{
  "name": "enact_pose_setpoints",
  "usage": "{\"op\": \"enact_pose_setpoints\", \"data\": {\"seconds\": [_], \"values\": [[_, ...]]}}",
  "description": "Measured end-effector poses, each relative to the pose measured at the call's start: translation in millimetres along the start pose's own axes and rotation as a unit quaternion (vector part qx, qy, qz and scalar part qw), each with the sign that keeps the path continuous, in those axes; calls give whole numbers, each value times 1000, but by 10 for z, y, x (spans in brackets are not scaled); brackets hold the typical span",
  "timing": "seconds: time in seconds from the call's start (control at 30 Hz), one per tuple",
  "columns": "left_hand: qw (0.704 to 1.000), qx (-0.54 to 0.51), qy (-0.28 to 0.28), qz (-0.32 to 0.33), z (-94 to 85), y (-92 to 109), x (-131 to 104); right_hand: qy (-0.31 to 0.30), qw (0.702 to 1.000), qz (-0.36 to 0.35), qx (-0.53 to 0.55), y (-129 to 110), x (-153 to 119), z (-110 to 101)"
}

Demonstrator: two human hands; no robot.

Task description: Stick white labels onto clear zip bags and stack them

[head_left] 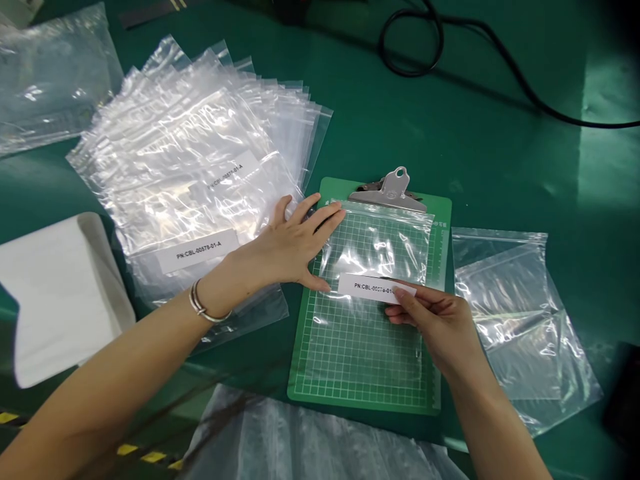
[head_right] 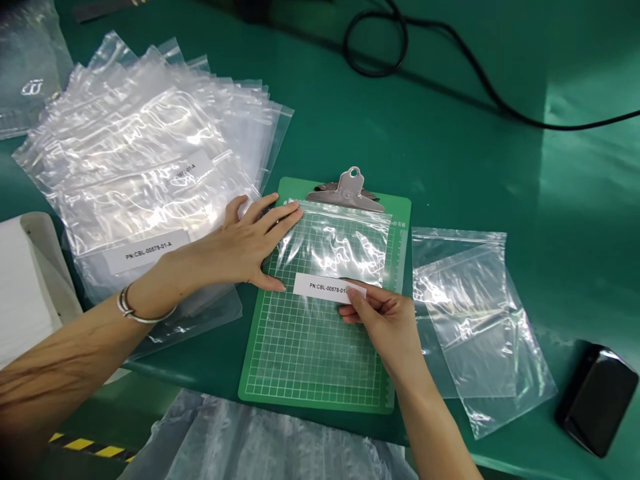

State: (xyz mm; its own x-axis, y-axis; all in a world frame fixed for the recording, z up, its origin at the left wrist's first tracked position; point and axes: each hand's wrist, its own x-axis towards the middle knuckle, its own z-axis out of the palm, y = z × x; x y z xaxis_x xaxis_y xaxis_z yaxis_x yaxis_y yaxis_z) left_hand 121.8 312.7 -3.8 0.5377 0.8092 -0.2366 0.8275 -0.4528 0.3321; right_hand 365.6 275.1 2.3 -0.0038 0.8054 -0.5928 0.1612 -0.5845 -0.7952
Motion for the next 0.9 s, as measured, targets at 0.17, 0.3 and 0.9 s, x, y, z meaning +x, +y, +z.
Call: {"op": "enact_pose_setpoints", "data": {"seconds": [0.17,0.3,0.9], "values": [[1000,-2,-2,2,1,0,5,-2,1000,0,0,7,3,-8],[1000,-4,10,7,8,-2,-1,-4,1000,-3,-7,15,5,-1],[977,142,109,119,209,572,-239,-13,997,-33,-70,21,-2,75]]}}
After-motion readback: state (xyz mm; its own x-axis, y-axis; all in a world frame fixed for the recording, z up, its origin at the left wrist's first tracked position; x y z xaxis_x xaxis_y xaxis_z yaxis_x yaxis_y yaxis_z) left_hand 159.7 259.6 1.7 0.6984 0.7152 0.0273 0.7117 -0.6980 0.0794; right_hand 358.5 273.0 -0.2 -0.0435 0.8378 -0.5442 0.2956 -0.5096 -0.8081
